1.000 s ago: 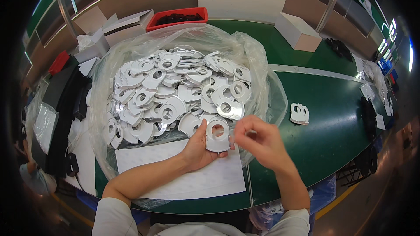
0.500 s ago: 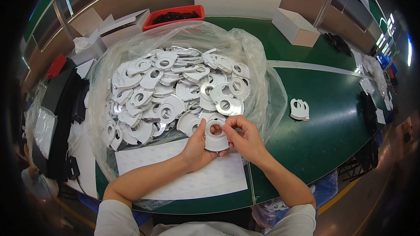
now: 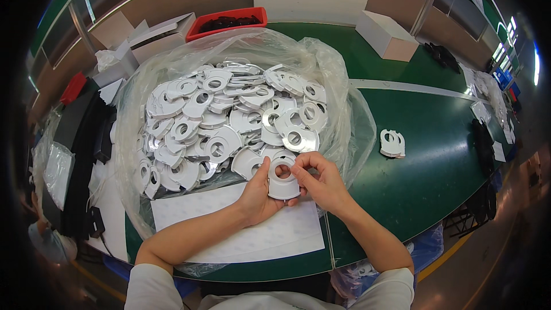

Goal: Assembling small white plastic components by peeling and sticking circular adhesive pads.

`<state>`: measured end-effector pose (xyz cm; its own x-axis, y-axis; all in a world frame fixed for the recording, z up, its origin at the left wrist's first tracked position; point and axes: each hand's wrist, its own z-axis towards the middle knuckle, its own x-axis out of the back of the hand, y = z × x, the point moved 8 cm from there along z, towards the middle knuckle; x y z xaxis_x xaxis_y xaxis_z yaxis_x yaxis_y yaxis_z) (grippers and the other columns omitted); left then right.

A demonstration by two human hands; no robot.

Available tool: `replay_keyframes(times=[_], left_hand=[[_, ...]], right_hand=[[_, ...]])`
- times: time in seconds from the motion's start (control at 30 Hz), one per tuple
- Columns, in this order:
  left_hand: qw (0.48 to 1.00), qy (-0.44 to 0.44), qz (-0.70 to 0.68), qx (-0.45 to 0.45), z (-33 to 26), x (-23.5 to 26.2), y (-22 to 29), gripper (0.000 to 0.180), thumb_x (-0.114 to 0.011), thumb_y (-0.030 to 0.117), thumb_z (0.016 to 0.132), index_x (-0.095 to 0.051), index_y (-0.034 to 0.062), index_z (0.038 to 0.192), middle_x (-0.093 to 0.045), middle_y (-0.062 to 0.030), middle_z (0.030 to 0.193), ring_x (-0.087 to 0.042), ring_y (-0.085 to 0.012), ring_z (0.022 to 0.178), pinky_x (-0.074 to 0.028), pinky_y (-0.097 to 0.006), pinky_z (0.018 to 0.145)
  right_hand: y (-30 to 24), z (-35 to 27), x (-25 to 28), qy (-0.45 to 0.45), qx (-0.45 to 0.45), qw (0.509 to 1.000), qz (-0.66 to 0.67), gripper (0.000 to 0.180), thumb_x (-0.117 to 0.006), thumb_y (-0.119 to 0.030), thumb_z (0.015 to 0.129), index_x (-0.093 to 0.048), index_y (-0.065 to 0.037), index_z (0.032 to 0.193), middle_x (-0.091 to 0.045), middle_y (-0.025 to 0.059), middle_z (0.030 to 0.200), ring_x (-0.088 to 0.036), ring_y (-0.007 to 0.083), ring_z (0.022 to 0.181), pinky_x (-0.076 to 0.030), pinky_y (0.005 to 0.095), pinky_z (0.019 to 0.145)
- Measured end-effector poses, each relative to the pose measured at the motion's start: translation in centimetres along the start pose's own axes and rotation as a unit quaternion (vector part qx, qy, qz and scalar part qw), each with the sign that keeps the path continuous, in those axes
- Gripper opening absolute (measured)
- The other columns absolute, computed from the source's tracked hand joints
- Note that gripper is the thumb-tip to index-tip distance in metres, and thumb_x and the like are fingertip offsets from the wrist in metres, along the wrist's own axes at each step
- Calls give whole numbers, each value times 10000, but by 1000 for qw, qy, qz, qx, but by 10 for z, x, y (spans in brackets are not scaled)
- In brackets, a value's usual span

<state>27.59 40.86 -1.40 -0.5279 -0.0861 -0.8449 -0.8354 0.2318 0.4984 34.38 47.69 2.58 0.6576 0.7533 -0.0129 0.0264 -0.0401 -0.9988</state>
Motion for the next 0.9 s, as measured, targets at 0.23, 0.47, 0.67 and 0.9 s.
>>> replay_keyframes(times=[0.23, 0.47, 0.67, 0.9], left_hand=[[1000, -1, 2, 0, 0, -1, 0, 638, -180, 594, 958, -490, 80, 1175, -579, -88, 1027, -577, -207, 908, -447, -316, 665], [1000, 5, 4, -3, -1, -1, 0, 644, -177, 602, 955, -492, 85, 1177, -575, -85, 1019, -569, -203, 896, -435, -310, 661], [1000, 0, -1, -22, -2, 0, 1, 519, -290, 544, 969, -486, 95, 1140, -571, -75, 1004, -565, -190, 876, -432, -301, 655], [998, 10, 39, -44, -1, 4, 1, 206, -478, 239, 939, -468, 107, 1095, -551, -56, 950, -546, -160, 812, -444, -292, 656]], right_hand=[[1, 0, 0, 1, -2, 1000, -1, 133, -589, -121, 912, -544, -1, 949, -557, 26, 903, -521, 56, 629, -455, 195, 549], [-3, -1, -1, 8, 11, 1000, -18, 125, -598, -117, 903, -558, 2, 907, -520, 41, 985, -530, 59, 626, -460, 192, 544], [-10, -3, -4, 22, 38, 997, -64, 118, -601, -112, 896, -568, 1, 888, -494, 48, 1013, -542, 70, 665, -469, 191, 529], [-54, -16, -13, 92, 297, 869, -385, 134, -675, -49, 775, -595, -13, 876, -568, 90, 903, -576, 225, 750, -473, 291, 621]])
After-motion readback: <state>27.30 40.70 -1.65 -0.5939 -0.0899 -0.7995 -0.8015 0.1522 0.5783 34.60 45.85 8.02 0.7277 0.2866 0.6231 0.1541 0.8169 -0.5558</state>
